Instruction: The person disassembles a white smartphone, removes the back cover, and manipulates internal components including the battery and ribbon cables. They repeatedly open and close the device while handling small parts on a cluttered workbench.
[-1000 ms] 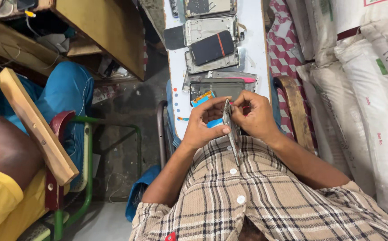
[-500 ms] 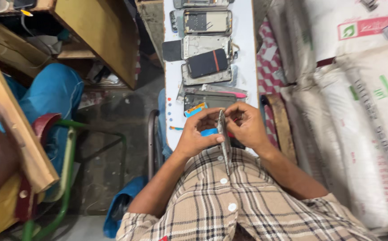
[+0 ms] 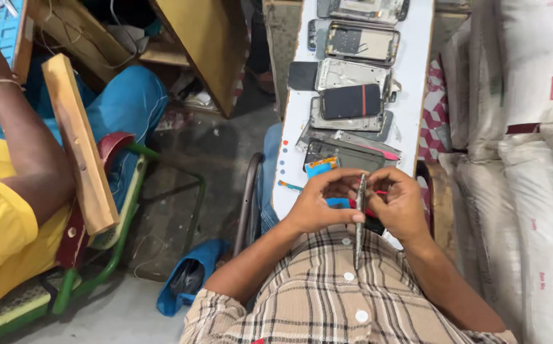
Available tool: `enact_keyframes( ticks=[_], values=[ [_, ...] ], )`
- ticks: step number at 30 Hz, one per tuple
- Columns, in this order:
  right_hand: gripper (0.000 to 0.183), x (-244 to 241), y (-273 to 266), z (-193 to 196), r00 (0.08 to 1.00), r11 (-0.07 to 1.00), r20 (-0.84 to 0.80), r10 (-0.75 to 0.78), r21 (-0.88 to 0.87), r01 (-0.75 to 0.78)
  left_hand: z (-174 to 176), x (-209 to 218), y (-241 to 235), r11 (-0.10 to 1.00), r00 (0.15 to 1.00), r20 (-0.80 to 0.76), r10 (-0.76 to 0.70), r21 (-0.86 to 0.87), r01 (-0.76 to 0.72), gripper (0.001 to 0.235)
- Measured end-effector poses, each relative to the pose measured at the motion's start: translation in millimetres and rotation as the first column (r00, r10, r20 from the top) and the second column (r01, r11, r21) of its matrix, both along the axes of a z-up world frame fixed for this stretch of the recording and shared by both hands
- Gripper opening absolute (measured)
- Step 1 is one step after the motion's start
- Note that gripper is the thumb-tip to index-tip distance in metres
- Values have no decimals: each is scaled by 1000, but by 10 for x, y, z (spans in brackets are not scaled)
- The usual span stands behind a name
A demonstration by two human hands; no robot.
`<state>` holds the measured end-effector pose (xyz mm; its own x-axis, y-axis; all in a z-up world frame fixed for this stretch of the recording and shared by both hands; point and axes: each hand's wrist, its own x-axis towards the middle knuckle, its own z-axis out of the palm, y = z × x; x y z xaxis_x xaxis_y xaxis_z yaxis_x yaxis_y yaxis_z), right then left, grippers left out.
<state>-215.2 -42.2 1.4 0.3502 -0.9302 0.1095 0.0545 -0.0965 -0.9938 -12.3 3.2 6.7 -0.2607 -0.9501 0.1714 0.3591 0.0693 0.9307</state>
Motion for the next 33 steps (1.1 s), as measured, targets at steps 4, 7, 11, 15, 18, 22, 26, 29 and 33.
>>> enact_keyframes(
  ticks=[4, 7, 11, 15, 18, 22, 26, 29, 33],
  values=[
    [16, 2, -26, -43, 998, 1000, -57, -22, 19, 23, -53, 24, 16, 998, 999, -42, 8, 62, -6, 78],
    [14, 14, -6, 17, 993, 999, -112, -34, -25, 31, -7, 16, 14, 999, 1000, 8, 19, 27, -19, 77],
    [14, 40, -36, 201, 984, 1000, -173, -29, -11, 27, 166, -6, -73, 1000, 999, 32, 9, -8, -9, 79],
    [16, -60, 35, 149, 958, 997, -285, -31, -81, 8, 88, 65, 61, 999, 988, 153, 19, -53, -11, 79],
    [13, -134, -81, 110, 974, 995, -222, 53, 92, -34, 52, 91, -10, 998, 996, 68, -58, -12, 59, 80],
    [13, -151, -127, 15, 986, 976, -57, 155, 166, -144, 49, 81, -29, 1000, 996, 91, -25, 5, 25, 82],
    [14, -165, -136, -44, 986, 987, -40, 159, 41, -157, 30, 58, -40, 998, 998, 8, -54, 12, 54, 81],
    [15, -151, -128, -10, 989, 989, -63, 136, 61, -132, 38, 46, -87, 998, 999, -7, -53, 27, 53, 81],
    [15, -101, -54, 31, 994, 994, -66, 92, 61, -88, 51, 55, -47, 999, 999, 8, -40, 34, 40, 80]
  ],
)
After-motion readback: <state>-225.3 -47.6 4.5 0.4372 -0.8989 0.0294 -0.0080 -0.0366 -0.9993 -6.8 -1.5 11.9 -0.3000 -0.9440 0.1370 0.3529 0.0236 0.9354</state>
